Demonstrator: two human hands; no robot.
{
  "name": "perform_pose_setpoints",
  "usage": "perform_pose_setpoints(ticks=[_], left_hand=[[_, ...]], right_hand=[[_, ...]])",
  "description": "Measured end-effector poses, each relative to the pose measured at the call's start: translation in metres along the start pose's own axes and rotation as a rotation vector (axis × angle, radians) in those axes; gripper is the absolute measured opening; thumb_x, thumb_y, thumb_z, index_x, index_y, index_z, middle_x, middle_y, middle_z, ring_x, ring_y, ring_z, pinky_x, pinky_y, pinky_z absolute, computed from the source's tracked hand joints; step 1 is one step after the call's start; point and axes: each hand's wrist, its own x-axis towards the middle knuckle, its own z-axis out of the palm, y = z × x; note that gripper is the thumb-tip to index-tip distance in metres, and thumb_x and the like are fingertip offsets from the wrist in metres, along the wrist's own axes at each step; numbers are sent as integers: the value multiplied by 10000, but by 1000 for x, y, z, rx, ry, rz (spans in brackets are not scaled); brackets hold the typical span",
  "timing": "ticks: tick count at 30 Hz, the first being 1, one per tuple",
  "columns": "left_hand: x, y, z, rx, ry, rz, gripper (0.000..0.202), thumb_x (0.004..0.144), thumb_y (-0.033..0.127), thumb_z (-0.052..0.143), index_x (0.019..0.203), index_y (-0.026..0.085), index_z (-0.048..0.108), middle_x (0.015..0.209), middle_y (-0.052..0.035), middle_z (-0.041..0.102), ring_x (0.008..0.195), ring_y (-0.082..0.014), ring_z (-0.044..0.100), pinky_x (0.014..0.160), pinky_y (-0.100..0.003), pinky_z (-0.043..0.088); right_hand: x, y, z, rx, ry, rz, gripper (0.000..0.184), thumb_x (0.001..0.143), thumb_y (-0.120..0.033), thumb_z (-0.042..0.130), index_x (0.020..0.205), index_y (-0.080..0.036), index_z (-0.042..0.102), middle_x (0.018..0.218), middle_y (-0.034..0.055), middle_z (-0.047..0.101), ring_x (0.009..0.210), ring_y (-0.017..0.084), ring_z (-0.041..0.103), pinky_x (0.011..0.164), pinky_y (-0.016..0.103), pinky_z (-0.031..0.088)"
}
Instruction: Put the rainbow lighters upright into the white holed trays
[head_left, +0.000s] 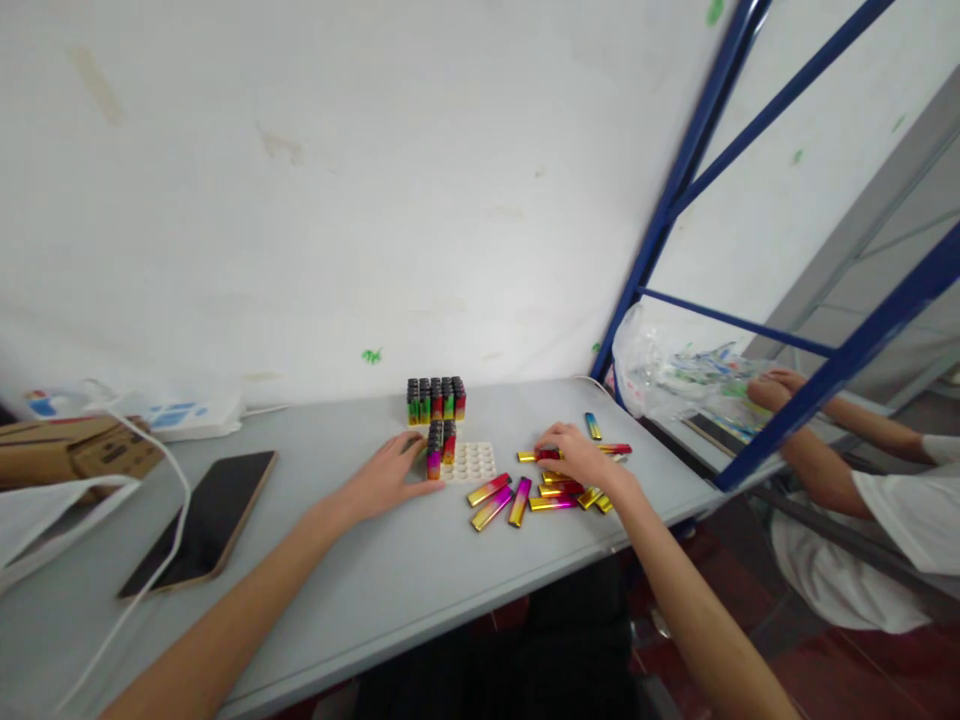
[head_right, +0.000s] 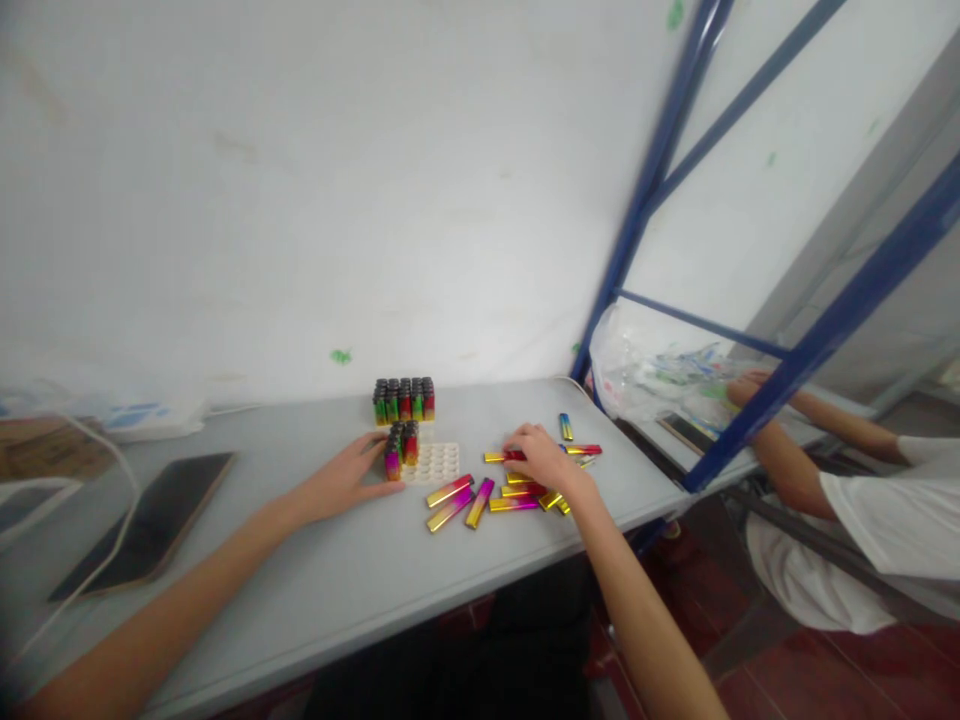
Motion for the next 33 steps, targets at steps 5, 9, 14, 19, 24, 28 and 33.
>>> perform_pose_setpoints(ticks=[5,9,14,19,24,28,33], left_hand=[[0,3,-1,-18,3,-19,885,950,901,715,1493,202,723,1572,-213,682,1469,-463,667,1321,-615,516],[-2,4,-2,-14,-2,-1,839,967,873,728,1512,235,710,1579,-194,682,1475,-443,669,1320,-599,523],[-4,5,-3,-11,-5,9,813,990,813,757,1555,232,686,1619,-201,657,1511,-438,644,1339,-600,503],[-4,4,-1,2,1,14,831,990,814,761,1554,206,691,1605,-209,667,1500,-440,654,1327,-584,520],[-4,4,1,25,19,36,843,999,848,726,1549,211,692,1594,-195,680,1481,-423,665,1315,-569,532],[-3,6,0,32,3,21,871,999,876,701,1553,203,685,1600,-202,671,1481,-425,664,1319,-568,526],[-3,4,0,27,-1,32,863,1000,868,705,1557,210,678,1597,-194,674,1470,-420,669,1312,-562,529]], right_hand=[[4,-6,15,177,135,3,206,1053,-437,750,1086,-243,812,1077,100,853,1016,299,763,1008,454,569],[26,-31,29,482,259,63,434,1043,-648,692,1162,-242,786,714,-20,717,624,208,602,699,348,500],[69,-71,37,921,391,132,559,812,-736,891,977,-211,792,844,27,722,671,162,526,649,321,449],[91,-102,50,1168,355,135,694,786,-903,829,882,-227,703,855,22,669,788,183,612,722,316,551],[81,-113,75,1202,169,88,673,881,-922,745,976,-269,615,757,-37,626,657,172,583,631,308,529],[77,-114,85,1087,126,94,650,910,-915,691,891,-293,503,653,-101,397,559,137,364,533,273,329],[77,-112,86,668,358,114,581,951,-768,580,672,-285,418,627,-60,376,644,153,367,618,315,286]])
